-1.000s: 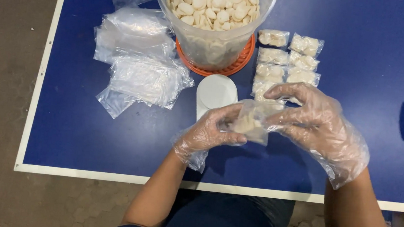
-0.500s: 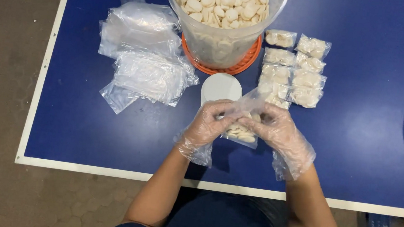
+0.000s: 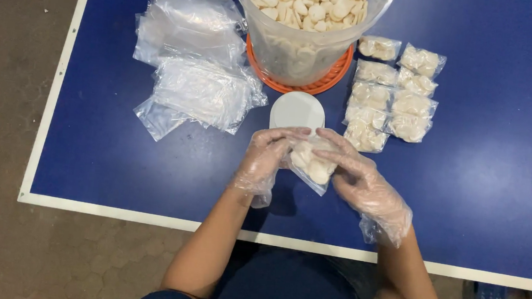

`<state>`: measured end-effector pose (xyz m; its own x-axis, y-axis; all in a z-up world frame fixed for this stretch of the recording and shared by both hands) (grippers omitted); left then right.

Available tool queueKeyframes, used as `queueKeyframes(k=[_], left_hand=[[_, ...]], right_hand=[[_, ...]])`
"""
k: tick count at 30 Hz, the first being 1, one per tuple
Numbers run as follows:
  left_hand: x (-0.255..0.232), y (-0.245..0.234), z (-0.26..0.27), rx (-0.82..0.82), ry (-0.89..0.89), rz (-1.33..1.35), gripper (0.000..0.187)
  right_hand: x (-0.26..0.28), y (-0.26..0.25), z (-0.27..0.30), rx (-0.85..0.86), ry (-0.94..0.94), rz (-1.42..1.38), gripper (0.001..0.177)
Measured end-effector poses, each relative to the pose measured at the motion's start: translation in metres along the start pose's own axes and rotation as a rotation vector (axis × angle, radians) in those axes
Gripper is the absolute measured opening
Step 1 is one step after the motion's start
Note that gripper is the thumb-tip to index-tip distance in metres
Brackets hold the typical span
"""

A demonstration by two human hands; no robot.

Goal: Manually packaging and weighing sliced food items into small plastic bags from a large container.

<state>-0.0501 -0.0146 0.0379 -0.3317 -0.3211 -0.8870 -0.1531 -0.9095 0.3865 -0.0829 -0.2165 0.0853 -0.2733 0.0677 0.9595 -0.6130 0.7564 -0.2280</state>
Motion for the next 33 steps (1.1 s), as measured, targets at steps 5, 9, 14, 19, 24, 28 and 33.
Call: queueKeyframes(k=[5, 9, 14, 19, 24, 28, 33], left_hand=[[-0.005, 0.004, 0.019, 0.1, -0.039, 0.013, 0.035], [-0.008, -0.01, 0.015, 0.48, 0.078, -0.149, 0.069], [0.004, -0.011, -0.002, 0.244, 0.031, -0.279, 0.053], [0.046, -0.036, -0.04, 0.075, 0.05, -0.402, 0.046], [0.032, -0.036, -0.041, -0.185, 0.192, -0.798, 0.04], [0.024, -0.037, -0.038, -0.167, 0.263, -0.909, 0.041], [-0.002, -0.031, -0.022, -0.268, 0.326, -0.94, 0.037]], right_hand=[[-0.024, 0.01, -0.006, -0.086, -0.058, 0.054, 0.048], [-0.004, 0.019, -0.024, -0.372, 0.224, 0.097, 0.026], [-0.005, 0.024, -0.028, -0.391, 0.477, 0.115, 0.041], [-0.02, 0.017, -0.008, -0.508, 0.343, 0.161, 0.054], [-0.057, 0.028, 0.029, -0.693, 0.232, 0.3, 0.05], [-0.067, 0.047, 0.047, -0.59, 0.355, 0.373, 0.035], [-0.086, 0.055, 0.052, -0.65, 0.281, 0.492, 0.027]])
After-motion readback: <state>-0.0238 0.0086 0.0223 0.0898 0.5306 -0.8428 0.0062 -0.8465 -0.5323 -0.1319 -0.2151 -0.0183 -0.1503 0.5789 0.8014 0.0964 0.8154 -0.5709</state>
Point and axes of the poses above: each hand's wrist, its own z-axis away from the middle knuckle, its own y-axis out of the palm, x = y × z, the point moved 1 cm from there along -z, towards the middle knuckle, and after that the axes turned 11 degrees about x, right-handed, at the moved point
